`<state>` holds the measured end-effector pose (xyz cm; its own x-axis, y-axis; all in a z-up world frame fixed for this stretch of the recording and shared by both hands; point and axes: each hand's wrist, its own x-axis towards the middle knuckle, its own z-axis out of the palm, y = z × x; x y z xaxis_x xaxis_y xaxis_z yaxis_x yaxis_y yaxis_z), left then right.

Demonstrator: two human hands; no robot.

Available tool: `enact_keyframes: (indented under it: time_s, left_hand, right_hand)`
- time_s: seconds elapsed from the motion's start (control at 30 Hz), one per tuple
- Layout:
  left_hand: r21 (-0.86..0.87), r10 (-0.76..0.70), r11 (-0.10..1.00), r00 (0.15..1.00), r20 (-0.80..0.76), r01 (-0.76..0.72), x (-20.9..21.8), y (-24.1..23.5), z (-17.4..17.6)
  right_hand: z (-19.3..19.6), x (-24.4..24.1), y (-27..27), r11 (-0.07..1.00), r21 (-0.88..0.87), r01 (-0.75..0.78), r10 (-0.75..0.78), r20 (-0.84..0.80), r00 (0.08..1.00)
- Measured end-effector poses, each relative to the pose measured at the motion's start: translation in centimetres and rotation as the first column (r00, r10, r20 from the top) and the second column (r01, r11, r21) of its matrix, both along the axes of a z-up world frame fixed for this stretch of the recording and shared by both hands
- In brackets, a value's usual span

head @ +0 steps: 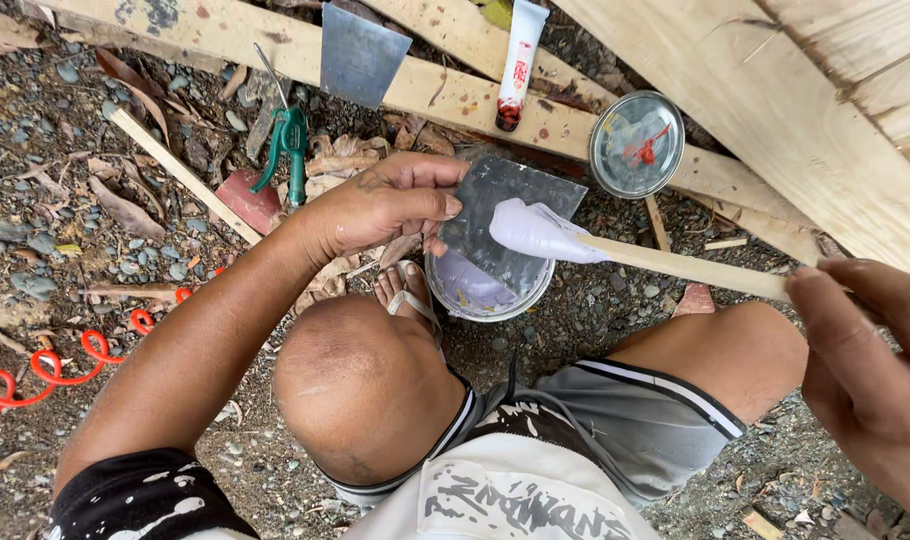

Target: The person mixes a purple filler with red pigment on a metal plate, then uses a putty knife to apply the mixture into gaps between wooden planks. The person smooths the filler along the seams and scrapes excess material back onto the plate.

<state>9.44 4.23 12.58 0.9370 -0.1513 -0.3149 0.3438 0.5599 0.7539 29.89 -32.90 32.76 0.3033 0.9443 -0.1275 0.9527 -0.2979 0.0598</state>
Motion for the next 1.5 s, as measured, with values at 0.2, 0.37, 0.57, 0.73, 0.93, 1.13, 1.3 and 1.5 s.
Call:
enact_keyframes:
  time_s: [0.2,0.37,0.57,0.73,0.93,1.13,1.3,1.5]
  left_hand:
    - [0.054,0.007,0.998,0.997,0.072,-0.010,0.8,0.0,1.1]
    - [0.140,-0.006,0.990,0.995,0.100,-0.008,1.4,-0.4,2.4]
    - [0.184,0.012,0.982,0.990,0.140,-0.038,2.2,-1.1,3.3]
    - [0.220,0.048,0.972,0.990,0.136,-0.077,2.6,-2.0,3.5]
    - [0.225,0.084,0.967,0.982,0.169,-0.121,2.7,-2.2,3.2]
    - [0.125,0.167,0.975,0.977,0.136,-0.184,2.4,-2.0,4.5]
    - [0.144,0.212,0.962,0.968,0.131,-0.230,2.2,-2.4,6.6]
    - [0.118,0.243,0.959,0.961,0.130,-0.258,2.3,-3.2,7.3]
  right_hand:
    - [1.2,0.1,0.4,0.994,-0.043,0.104,-0.105,-0.021,0.994]
    - [1.0,-0.5,1.7,0.315,-0.032,0.948,-0.912,-0.287,0.294]
    - [1.0,-0.1,1.1,0.392,-0.095,0.915,-0.873,-0.353,0.338]
    - [2.3,0.0,1.9,0.569,-0.113,0.815,-0.808,-0.258,0.529]
    - [2.7,-1.2,2.7,0.632,0.027,0.775,-0.734,-0.299,0.609]
    - [2.7,1.2,2.5,0.970,0.201,0.137,-0.135,-0.025,0.991]
    - [-0.4,0.5,1.9,0.844,0.410,0.346,-0.275,-0.223,0.935]
    - [-2.4,0.0,3.8,0.754,0.339,0.562,-0.322,-0.555,0.767]
